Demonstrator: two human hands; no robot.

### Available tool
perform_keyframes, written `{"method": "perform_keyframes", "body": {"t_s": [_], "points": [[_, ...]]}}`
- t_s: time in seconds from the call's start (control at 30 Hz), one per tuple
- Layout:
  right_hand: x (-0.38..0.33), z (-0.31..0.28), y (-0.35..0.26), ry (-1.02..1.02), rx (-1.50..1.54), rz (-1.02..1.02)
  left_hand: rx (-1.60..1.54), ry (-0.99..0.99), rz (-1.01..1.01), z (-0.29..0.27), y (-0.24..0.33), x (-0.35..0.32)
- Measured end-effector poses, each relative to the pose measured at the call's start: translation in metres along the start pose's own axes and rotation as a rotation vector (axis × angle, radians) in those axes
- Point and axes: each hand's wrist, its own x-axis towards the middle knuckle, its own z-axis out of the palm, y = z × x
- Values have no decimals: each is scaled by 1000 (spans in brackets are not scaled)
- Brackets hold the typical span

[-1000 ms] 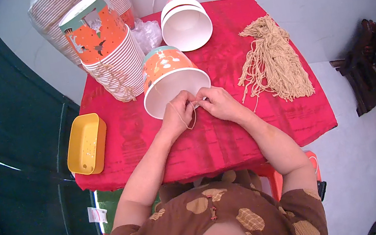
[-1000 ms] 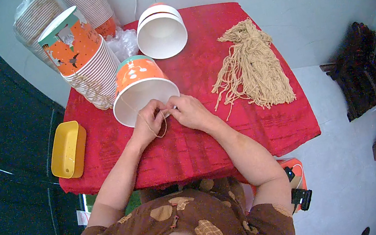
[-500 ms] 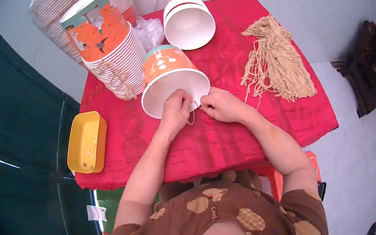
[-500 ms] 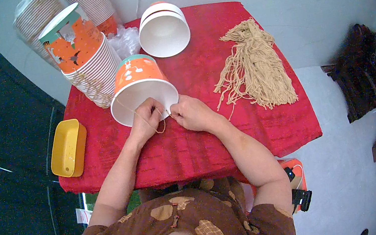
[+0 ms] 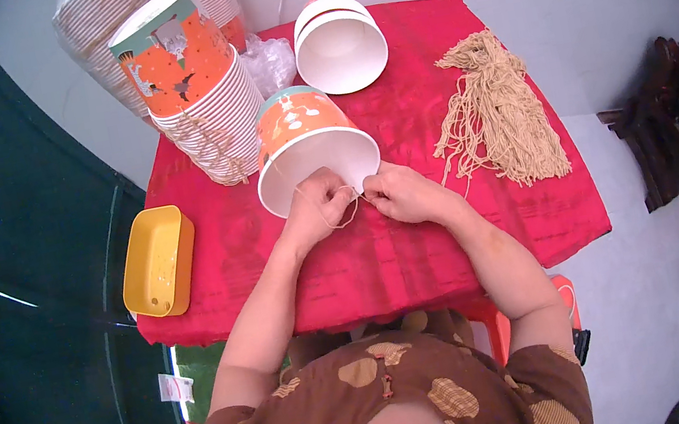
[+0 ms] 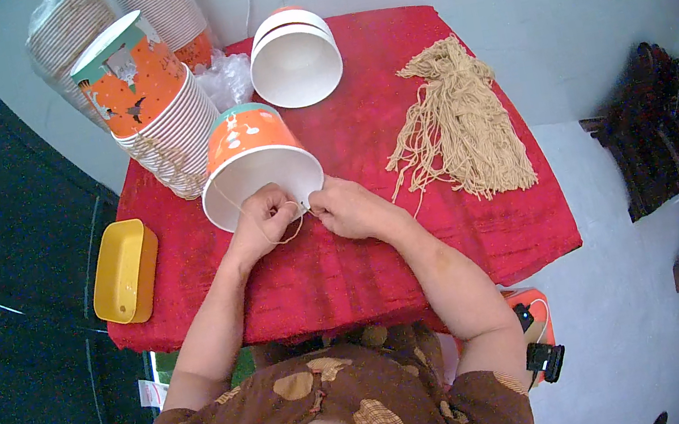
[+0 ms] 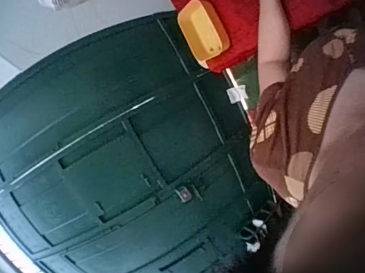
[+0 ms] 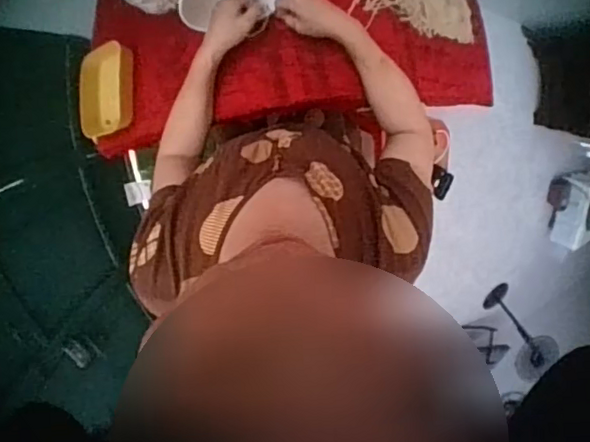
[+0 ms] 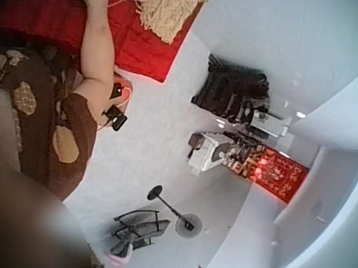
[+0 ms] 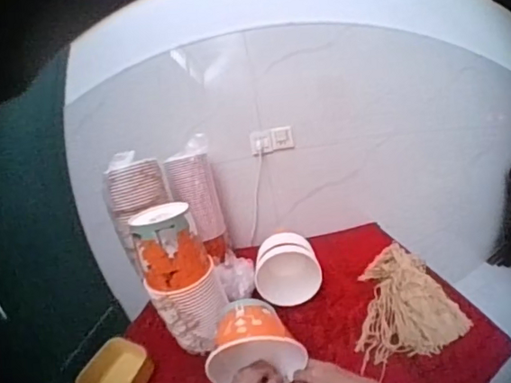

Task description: Threading and tying strings onto paper bowls for handles or decoration.

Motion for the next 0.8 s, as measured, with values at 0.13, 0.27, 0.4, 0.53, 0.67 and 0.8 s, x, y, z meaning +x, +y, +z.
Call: {"method": "perform_keyframes", "body": {"t_s": [0.13,0.27,0.4,0.53,0.67,0.8], "points": [[1,0,2,-32,19,35,-257,-26,135,5,-7,0],[0,-1,3,-15,31,15,-449,-161,-8,2,-1,2],[1,0,5,-21,55,14,-467,-236,-196,-3,5,2],[1,0,4,-11,43,7,-300,-150,-29,5,2,1],[0,-1,5,-21,46,-8,-270,-134,-3,8,2,2],[0,-3,4,-28,62,-26,-133,-110,9,6,7,1]]}}
